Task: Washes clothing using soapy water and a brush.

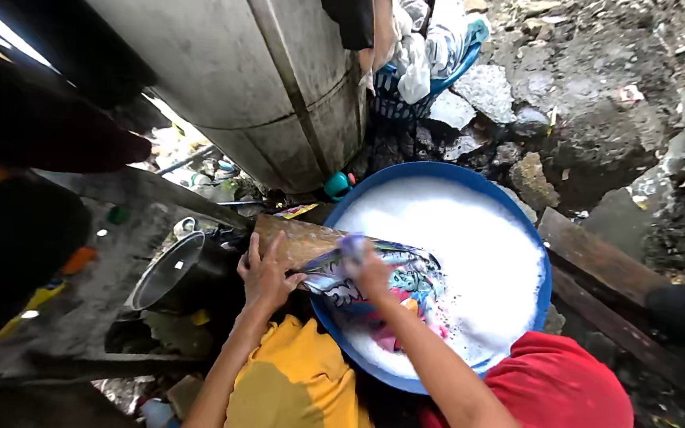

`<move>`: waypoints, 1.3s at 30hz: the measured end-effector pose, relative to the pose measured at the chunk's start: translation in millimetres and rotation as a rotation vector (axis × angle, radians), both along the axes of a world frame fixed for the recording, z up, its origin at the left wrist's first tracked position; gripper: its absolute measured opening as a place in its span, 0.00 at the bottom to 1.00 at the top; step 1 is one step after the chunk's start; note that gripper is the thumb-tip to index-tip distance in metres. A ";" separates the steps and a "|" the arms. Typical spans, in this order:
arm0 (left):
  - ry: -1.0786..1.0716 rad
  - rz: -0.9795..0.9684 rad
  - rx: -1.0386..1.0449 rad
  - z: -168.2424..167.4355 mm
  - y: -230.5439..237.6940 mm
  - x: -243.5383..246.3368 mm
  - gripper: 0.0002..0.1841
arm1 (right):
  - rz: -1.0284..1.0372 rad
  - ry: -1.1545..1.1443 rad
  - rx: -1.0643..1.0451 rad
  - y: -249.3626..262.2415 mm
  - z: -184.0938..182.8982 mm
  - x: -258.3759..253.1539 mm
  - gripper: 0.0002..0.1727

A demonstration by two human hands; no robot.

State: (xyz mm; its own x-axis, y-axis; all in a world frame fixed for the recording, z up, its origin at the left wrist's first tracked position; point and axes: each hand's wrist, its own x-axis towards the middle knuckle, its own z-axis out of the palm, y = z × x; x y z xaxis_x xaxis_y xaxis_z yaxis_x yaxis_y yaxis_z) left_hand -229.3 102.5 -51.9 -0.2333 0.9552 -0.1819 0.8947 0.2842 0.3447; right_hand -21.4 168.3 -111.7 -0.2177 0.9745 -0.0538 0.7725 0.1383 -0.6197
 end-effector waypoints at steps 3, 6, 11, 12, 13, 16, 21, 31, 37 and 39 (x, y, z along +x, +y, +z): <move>0.016 0.000 -0.006 -6.4 1.3 -0.6 0.12 | -0.373 -0.124 -0.225 47.1 -43.3 114.7 0.36; 0.035 -0.004 -0.028 -6.8 4.6 0.4 0.13 | -0.470 -0.015 -0.209 44.5 -19.3 95.3 0.36; 0.011 0.011 -0.025 -2.6 3.0 -1.7 0.13 | 0.067 0.162 -0.022 -35.6 25.7 -69.9 0.32; 0.008 0.005 -0.014 -3.6 1.7 -1.6 0.13 | 0.072 0.141 -0.020 -31.1 16.8 -57.4 0.33; 0.006 0.000 0.002 -5.3 1.1 -1.8 0.13 | 0.016 0.113 -0.030 -18.2 2.5 -29.7 0.33; 0.023 0.002 0.011 -9.3 3.7 -1.3 0.12 | -0.350 -0.032 -0.143 32.9 -47.8 86.1 0.38; 0.044 0.005 -0.029 -7.8 5.4 -0.3 0.11 | -0.346 0.107 -0.086 19.6 -8.5 28.7 0.33; 0.051 -0.022 0.018 -11.7 2.5 -0.8 0.11 | -0.534 -0.060 -0.263 25.1 -49.5 114.3 0.40; 0.055 -0.026 -0.015 -9.0 2.0 -2.8 0.11 | -0.050 0.172 -0.029 -43.5 23.7 -59.6 0.33; 0.035 -0.029 -0.006 -7.8 -0.4 -4.7 0.13 | 0.077 0.140 -0.071 -53.0 23.5 -61.5 0.34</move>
State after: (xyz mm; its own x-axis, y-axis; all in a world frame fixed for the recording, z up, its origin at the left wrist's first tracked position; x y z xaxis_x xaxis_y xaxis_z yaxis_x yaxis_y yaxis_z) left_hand -234.0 102.0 -59.7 -0.2119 0.9606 -0.1797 0.9139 0.2600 0.3119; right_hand -82.9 115.2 -88.1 -0.3015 0.9496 -0.0863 0.6670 0.1453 -0.7308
